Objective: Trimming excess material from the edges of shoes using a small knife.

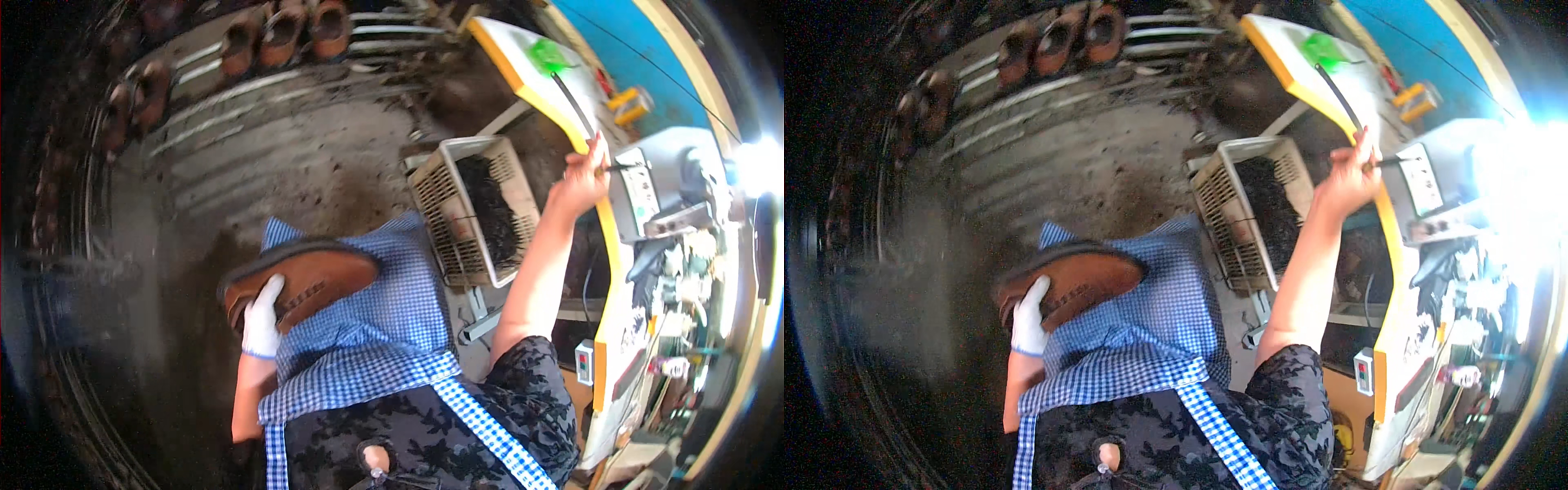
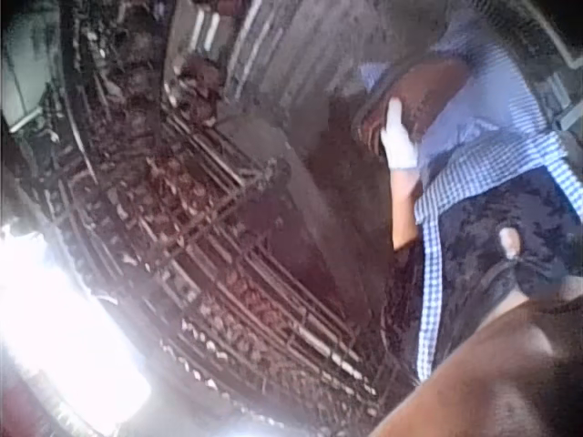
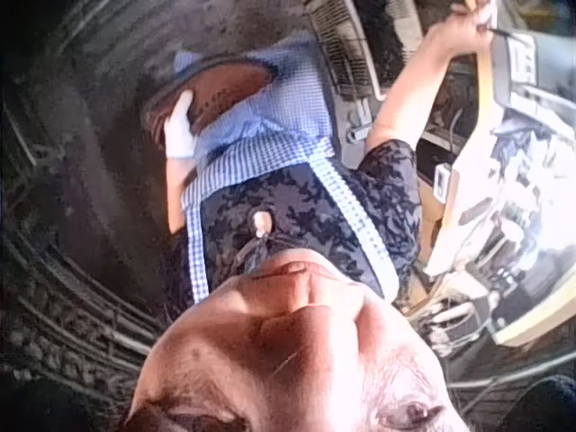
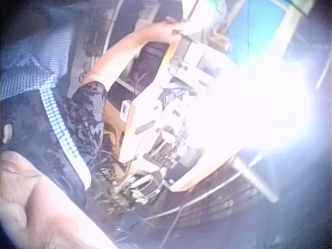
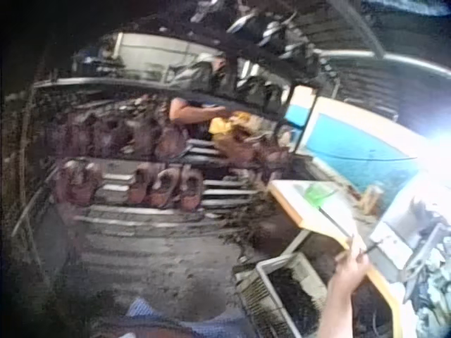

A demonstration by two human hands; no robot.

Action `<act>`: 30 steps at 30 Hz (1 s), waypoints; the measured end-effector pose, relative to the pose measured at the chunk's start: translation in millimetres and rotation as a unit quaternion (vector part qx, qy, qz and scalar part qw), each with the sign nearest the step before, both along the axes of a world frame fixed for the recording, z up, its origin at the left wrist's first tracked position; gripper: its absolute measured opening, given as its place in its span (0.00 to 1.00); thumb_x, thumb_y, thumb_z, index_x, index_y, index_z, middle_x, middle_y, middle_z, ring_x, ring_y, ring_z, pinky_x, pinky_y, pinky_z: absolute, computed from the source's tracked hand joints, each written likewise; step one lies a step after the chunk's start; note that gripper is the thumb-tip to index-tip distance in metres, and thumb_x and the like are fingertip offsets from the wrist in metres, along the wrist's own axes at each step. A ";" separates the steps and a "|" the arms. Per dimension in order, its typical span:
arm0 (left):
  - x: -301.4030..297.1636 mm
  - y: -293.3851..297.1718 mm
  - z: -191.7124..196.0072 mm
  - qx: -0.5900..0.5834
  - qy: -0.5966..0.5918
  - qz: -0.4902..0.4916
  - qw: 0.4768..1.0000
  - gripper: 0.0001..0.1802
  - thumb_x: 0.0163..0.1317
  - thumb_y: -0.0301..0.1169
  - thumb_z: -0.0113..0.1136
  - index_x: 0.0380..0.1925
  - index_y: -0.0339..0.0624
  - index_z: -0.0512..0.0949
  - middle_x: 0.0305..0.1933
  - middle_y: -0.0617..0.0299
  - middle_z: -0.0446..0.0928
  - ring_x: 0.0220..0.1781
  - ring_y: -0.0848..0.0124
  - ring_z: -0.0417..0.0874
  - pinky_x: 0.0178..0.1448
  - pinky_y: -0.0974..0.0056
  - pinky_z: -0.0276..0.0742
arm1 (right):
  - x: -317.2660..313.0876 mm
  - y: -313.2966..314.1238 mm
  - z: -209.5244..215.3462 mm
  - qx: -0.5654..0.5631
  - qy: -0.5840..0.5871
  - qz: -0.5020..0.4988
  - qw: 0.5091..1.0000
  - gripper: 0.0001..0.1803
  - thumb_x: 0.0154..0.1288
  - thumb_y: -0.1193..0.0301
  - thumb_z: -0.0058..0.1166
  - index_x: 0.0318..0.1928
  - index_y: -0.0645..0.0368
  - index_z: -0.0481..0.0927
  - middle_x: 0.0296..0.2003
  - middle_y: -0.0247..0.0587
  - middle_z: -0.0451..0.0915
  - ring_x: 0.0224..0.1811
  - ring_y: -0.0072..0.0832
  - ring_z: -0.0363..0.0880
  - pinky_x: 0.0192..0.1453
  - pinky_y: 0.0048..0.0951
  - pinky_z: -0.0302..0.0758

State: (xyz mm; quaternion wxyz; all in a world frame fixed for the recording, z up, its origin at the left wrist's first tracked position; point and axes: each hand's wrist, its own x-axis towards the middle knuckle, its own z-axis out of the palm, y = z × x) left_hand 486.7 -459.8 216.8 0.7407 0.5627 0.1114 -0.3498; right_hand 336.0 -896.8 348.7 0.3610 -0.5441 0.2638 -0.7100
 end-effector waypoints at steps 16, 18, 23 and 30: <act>2.2 -4.7 8.7 0.057 -0.012 -0.033 0.998 0.20 0.64 0.34 0.58 0.54 0.36 0.74 0.54 0.56 0.76 0.52 0.70 0.78 0.56 0.67 0.73 | 81.8 -108.7 -3.0 -0.046 0.107 -0.094 0.989 0.26 0.67 0.60 0.53 0.59 0.63 0.72 0.37 0.38 0.76 0.25 0.19 0.70 0.28 0.23 0.68; 5.0 -0.3 3.9 0.177 -0.349 -0.216 0.894 0.21 0.65 0.37 0.57 0.54 0.36 0.74 0.55 0.56 0.76 0.55 0.67 0.76 0.61 0.62 0.71 | 76.0 -15.3 -12.8 0.112 0.154 0.227 0.955 0.23 0.70 0.60 0.48 0.59 0.60 0.73 0.34 0.34 0.74 0.22 0.12 0.64 0.23 0.17 0.61; 11.8 -14.8 -19.1 0.008 -0.057 -0.072 0.996 0.18 0.62 0.36 0.60 0.47 0.35 0.78 0.45 0.59 0.80 0.45 0.71 0.80 0.52 0.66 0.74 | 78.5 152.5 -105.6 -0.121 0.460 0.453 0.754 0.17 0.64 0.73 0.56 0.54 0.51 0.80 0.35 0.33 0.77 0.36 0.25 0.76 0.40 0.26 0.74; 5.8 0.6 -11.8 0.041 -0.054 -0.110 0.992 0.17 0.62 0.34 0.60 0.48 0.36 0.77 0.46 0.59 0.80 0.44 0.71 0.81 0.50 0.66 0.76 | 67.2 211.9 -129.5 -0.178 0.532 0.515 0.648 0.18 0.58 0.75 0.58 0.48 0.43 0.83 0.32 0.35 0.72 0.26 0.30 0.76 0.28 0.27 0.72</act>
